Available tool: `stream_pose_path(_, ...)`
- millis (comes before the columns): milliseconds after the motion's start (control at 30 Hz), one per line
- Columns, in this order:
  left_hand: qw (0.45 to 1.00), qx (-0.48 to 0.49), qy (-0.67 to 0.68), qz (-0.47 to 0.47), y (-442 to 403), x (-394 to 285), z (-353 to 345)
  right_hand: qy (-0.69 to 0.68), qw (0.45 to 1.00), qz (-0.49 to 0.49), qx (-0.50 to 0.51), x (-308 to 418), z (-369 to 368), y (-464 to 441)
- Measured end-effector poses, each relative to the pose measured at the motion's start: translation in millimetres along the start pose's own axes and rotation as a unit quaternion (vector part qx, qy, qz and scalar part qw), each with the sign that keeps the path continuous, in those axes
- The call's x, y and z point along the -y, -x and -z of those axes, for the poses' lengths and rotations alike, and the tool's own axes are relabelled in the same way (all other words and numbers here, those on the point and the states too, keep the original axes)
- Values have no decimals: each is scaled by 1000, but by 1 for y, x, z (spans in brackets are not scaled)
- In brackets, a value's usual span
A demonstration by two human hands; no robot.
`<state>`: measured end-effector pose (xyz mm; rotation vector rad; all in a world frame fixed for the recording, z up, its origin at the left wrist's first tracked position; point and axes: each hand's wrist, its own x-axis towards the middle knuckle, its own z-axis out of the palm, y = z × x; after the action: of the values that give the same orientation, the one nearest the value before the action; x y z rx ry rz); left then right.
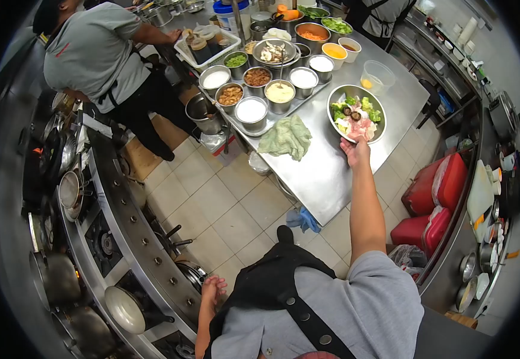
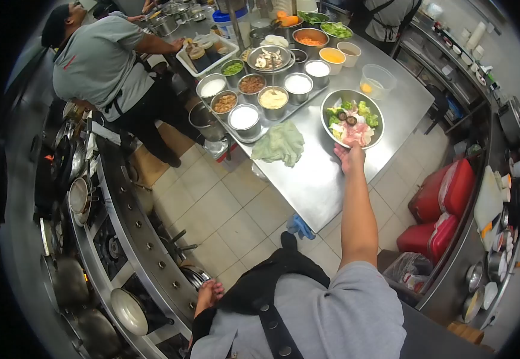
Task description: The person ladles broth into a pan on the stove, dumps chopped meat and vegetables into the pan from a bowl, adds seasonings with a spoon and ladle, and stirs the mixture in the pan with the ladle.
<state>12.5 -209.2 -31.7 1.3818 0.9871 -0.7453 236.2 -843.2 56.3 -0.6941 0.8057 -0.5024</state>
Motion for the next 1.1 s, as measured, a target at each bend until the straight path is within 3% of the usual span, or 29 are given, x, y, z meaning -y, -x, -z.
stream_pose_path(233,990,15,-14,-136,34,-48,-28,236,968,83,-35,2,26,84)
stream_pose_path(333,974,31,3,-226,63,-69,-33,313,945,78,54,-9,7,139)
stream_pose_path(467,916,19,78,-394,93,-97,-7,361,895,12,263,-65,-50,232)
stream_pose_path(567,863,9,192,-468,123,-113,51,421,806,-107,401,-145,-85,305)
stream_pose_path(700,869,-29,166,-464,171,-87,157,433,665,-218,568,-253,-124,414)
stream_pose_path(767,854,-220,39,-469,176,-44,212,463,574,-244,630,-287,-141,468)
stream_pose_path(833,866,-177,211,-418,211,-9,252,476,501,-275,668,-326,-157,513)
stream_pose_path(967,852,-273,238,-378,225,57,299,514,326,-214,764,-383,-189,598)
stream_pose_path(1033,794,-319,319,-407,223,75,312,531,285,-108,791,-414,-201,638)
stream_pose_path(1100,747,-375,351,-422,225,74,322,374,353,287,808,-448,-205,671)
